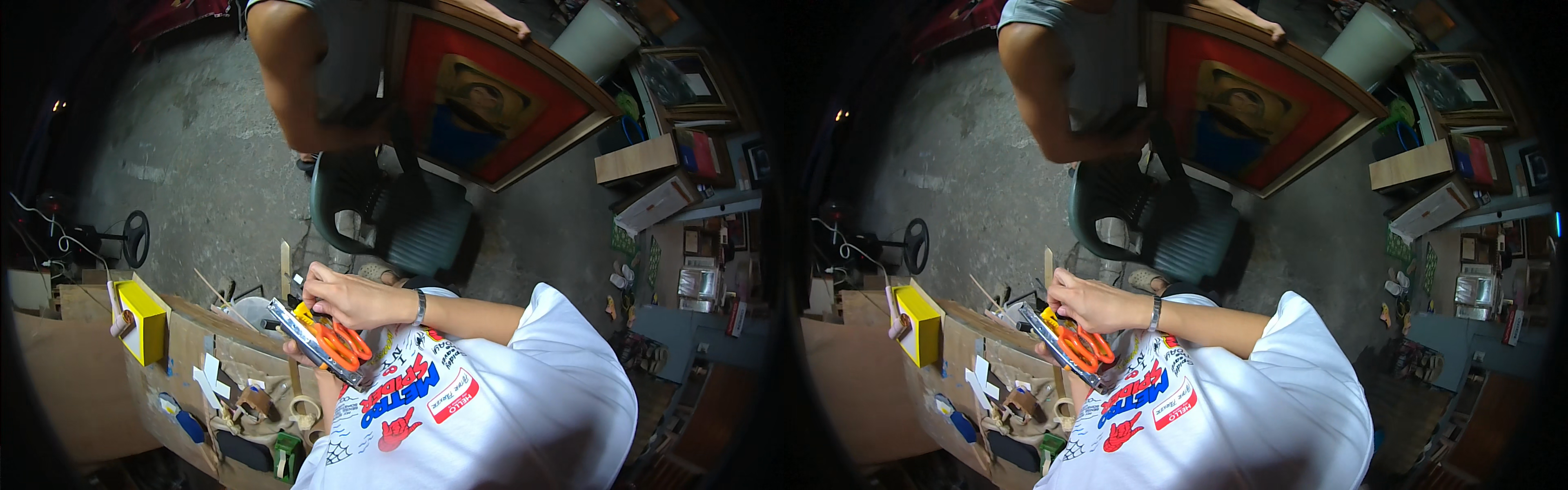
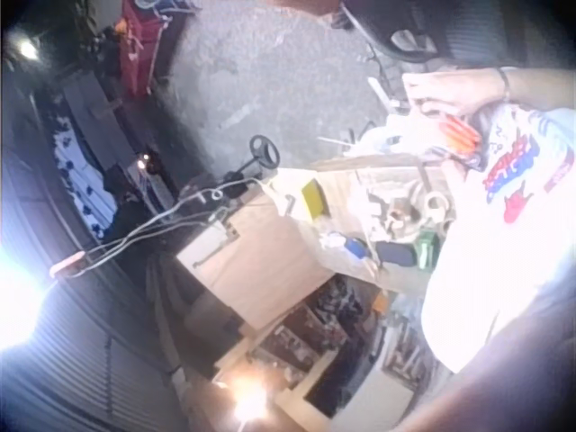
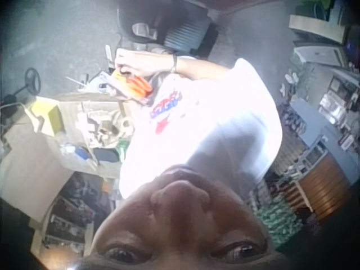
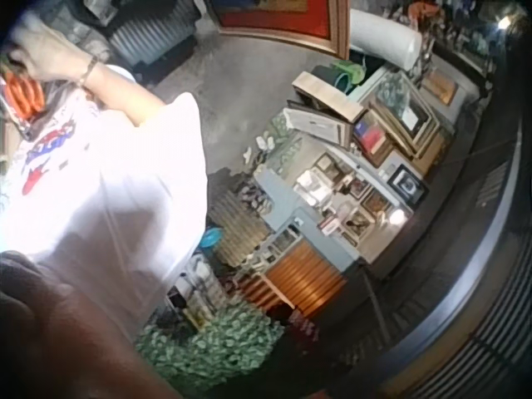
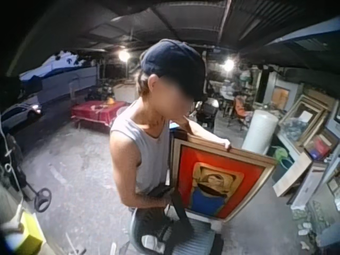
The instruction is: The person gathers tools and materials from a cluttered workbench, including a utility knife, scissors, and a marker, then moves to a shelf to collect paint cans and brushes. They return to the table and begin assembling small wooden pieces with tape and other materials.
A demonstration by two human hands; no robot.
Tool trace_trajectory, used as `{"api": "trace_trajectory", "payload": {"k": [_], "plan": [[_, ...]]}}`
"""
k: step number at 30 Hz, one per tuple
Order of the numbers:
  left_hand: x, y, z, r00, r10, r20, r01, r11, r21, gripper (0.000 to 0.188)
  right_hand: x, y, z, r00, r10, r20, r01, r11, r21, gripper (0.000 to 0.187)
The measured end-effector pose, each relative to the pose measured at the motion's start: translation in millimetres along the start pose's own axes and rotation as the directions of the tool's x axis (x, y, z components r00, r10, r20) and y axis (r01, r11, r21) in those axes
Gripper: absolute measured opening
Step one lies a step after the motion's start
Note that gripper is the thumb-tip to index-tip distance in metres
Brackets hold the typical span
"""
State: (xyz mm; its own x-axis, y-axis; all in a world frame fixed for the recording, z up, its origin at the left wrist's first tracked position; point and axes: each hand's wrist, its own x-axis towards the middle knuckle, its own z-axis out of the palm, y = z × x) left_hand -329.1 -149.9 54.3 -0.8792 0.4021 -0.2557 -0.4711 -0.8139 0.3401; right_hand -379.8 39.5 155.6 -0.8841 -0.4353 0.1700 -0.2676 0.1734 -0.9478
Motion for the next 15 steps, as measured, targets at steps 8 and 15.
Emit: {"api": "trace_trajectory", "payload": {"k": [8, 15], "plan": [[1, 9, 3, 0.975, -0.11, 0.192, 0.149, 0.968, -0.201, 0.094, 14, 1, -13, 0.97, 0.157, 0.186, -0.18, 0.977, 0.115, 0.005], [7, 18, 9, 0.934, -0.181, 0.309, 0.261, 0.935, -0.242, 0.082, 25, 19, -16, 0.979, 0.119, 0.166, -0.149, 0.972, 0.18, 0.006]]}}
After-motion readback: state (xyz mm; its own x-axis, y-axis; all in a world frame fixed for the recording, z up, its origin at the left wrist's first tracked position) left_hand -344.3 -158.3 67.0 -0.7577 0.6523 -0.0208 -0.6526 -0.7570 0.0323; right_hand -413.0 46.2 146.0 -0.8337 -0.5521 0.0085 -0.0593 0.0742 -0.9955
